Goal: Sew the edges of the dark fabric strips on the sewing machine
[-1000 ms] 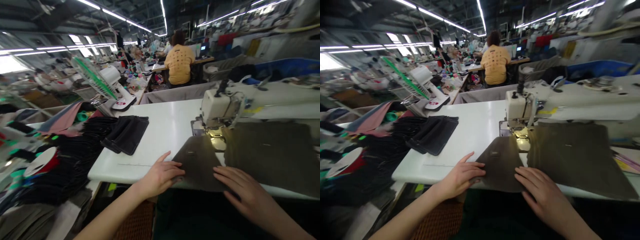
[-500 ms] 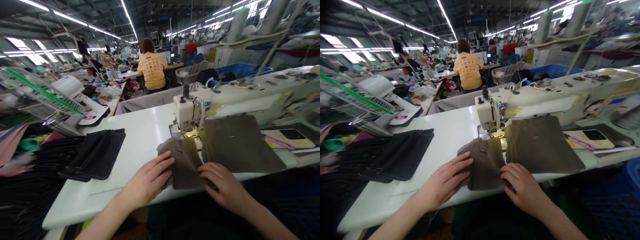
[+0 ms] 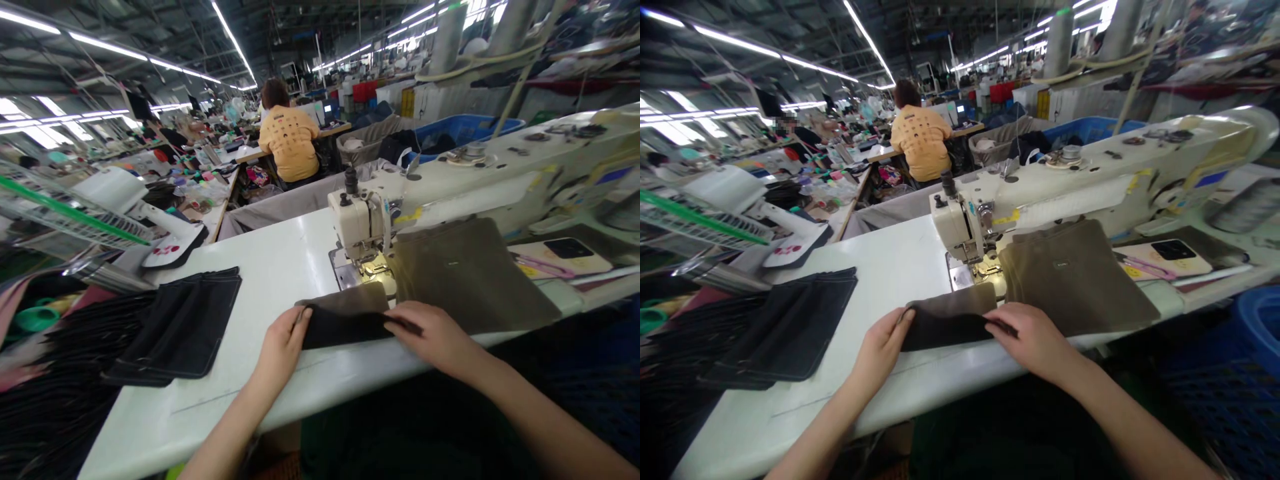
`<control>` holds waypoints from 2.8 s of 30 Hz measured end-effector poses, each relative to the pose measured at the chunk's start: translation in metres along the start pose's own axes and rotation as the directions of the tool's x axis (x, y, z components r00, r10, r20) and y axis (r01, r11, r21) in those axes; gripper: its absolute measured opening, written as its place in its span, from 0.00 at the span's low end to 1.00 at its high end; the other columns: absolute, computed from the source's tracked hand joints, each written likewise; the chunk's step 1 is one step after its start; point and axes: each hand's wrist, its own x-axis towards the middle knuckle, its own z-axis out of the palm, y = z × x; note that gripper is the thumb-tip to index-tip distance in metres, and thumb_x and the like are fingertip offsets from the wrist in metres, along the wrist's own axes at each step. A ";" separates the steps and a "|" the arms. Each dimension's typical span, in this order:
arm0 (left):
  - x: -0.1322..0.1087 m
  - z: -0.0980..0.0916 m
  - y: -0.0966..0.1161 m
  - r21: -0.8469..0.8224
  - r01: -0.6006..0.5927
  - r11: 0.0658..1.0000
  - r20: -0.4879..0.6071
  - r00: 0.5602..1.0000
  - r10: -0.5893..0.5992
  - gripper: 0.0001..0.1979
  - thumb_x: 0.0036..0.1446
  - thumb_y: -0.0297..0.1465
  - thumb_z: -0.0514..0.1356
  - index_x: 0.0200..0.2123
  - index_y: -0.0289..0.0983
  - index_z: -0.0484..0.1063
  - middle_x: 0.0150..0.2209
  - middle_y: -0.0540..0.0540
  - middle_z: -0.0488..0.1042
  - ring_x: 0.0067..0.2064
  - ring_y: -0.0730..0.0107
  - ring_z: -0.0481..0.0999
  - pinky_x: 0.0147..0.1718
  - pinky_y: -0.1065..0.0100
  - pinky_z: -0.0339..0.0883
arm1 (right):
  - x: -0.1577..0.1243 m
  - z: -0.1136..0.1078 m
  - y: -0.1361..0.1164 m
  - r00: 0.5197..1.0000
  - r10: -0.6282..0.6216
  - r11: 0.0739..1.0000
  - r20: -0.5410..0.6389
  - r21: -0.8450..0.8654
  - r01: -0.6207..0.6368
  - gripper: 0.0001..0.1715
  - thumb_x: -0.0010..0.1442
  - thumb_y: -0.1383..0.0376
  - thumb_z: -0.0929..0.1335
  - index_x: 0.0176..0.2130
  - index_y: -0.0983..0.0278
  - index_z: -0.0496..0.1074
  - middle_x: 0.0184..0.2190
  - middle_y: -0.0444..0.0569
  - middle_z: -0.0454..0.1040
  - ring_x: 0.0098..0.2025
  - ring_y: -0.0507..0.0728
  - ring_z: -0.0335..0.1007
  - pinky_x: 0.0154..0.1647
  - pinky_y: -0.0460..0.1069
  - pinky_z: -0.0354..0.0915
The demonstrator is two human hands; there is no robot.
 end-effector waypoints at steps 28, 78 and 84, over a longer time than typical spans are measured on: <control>0.012 0.009 -0.011 0.035 0.284 0.958 -0.166 0.947 -0.274 0.17 0.59 0.47 0.52 0.31 0.41 0.68 0.24 0.50 0.72 0.27 0.63 0.72 0.28 0.65 0.65 | 0.032 0.028 0.011 0.966 0.241 0.965 -0.096 0.126 -0.229 0.13 0.61 0.68 0.67 0.46 0.60 0.78 0.42 0.49 0.79 0.36 0.55 0.76 0.41 0.50 0.72; 0.007 0.000 -0.025 -0.022 0.436 0.900 -0.029 0.899 -0.437 0.09 0.53 0.37 0.58 0.25 0.39 0.66 0.22 0.53 0.66 0.26 0.69 0.66 0.28 0.68 0.57 | 0.028 0.039 0.009 0.984 0.157 0.888 -0.085 -0.425 -0.178 0.19 0.67 0.65 0.60 0.50 0.68 0.76 0.45 0.58 0.78 0.40 0.62 0.78 0.40 0.53 0.72; 0.003 0.003 -0.028 -0.078 0.435 0.897 -0.018 0.899 -0.438 0.07 0.53 0.33 0.59 0.25 0.39 0.67 0.22 0.54 0.65 0.26 0.71 0.64 0.27 0.70 0.55 | 0.025 0.040 0.017 0.989 0.109 0.890 -0.102 -0.433 -0.142 0.22 0.67 0.62 0.59 0.48 0.69 0.76 0.45 0.59 0.79 0.41 0.63 0.78 0.40 0.54 0.73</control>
